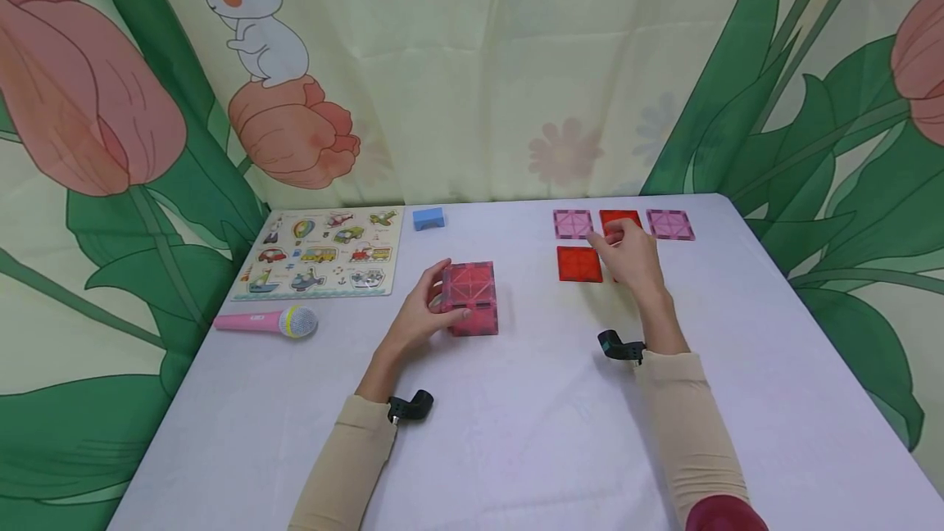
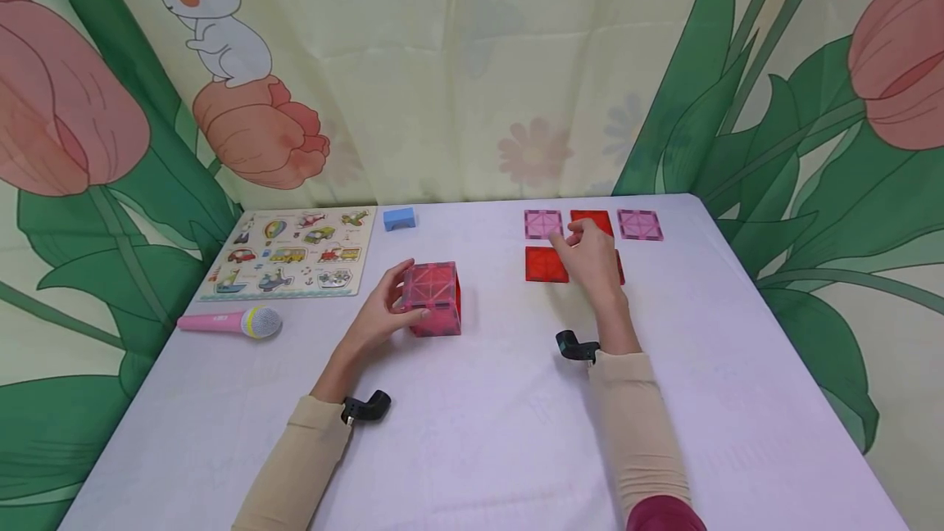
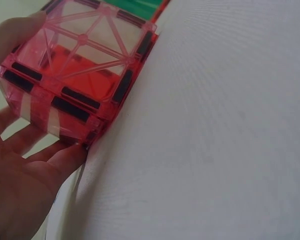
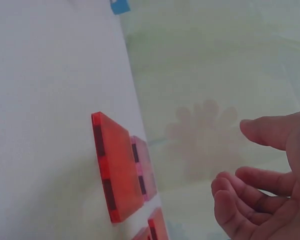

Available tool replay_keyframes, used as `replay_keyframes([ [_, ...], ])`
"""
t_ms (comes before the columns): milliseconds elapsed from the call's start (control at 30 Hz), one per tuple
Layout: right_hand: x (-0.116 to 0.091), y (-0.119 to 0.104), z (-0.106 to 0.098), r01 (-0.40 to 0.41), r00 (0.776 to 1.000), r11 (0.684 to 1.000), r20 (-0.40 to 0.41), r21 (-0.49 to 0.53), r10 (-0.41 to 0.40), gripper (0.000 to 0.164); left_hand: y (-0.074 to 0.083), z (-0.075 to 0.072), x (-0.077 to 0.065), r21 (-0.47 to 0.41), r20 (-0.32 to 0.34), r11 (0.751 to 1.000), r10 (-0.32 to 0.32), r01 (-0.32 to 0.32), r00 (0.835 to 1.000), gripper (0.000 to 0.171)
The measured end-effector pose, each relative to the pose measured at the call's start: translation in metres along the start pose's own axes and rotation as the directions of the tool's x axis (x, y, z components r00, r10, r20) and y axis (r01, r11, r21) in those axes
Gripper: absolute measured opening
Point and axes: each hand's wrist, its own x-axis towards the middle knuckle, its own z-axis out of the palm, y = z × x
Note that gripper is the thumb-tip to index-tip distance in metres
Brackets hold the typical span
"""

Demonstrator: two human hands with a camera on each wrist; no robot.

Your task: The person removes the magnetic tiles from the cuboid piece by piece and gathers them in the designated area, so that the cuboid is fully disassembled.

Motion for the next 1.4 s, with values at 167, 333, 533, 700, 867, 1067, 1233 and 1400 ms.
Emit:
replay_keyframes([
  [167,-0.001,-0.008,0.008,0.026,0.999,1.0,0.026,0.012,-0.026,0.064,-0.001,0.0,0.0,-0.001,-0.003,1.0,-0.002,0.002,1.0,0.096],
  [333,-0.002,-0.015,0.017,0.059,0.998,0.998,0.037,0.011,-0.059,0.064,-0.002,0.001,0.0,0.002,-0.004,1.0,-0.009,0.009,1.0,0.096],
  [533,-0.006,-0.025,0.029,0.112,0.992,0.993,0.056,0.021,-0.113,0.058,-0.004,0.0,0.0,0.003,0.008,1.0,0.007,-0.007,1.0,0.092],
  [700,-0.011,-0.035,0.04,0.13,0.987,0.991,0.088,0.015,-0.131,0.054,0.002,-0.001,-0.002,0.0,0.031,1.0,0.0,0.0,1.0,0.091],
  [867,-0.016,-0.043,0.048,0.141,0.984,0.99,0.108,0.012,-0.141,0.056,-0.003,-0.001,-0.001,0.01,0.018,1.0,0.004,-0.005,1.0,0.089],
  [1067,-0.023,-0.052,0.056,0.163,0.977,0.986,0.137,0.02,-0.164,0.056,-0.002,-0.001,0.0,0.012,0.001,1.0,0.013,-0.013,1.0,0.089],
  [1233,-0.029,-0.06,0.063,0.195,0.967,0.98,0.158,0.031,-0.198,0.056,-0.002,-0.001,0.0,0.004,-0.003,1.0,0.014,-0.014,1.0,0.088],
  [1400,-0.036,-0.066,0.071,0.223,0.957,0.975,0.187,0.022,-0.223,0.056,-0.003,0.0,0.001,0.002,-0.005,1.0,0.012,-0.012,1.0,0.087],
])
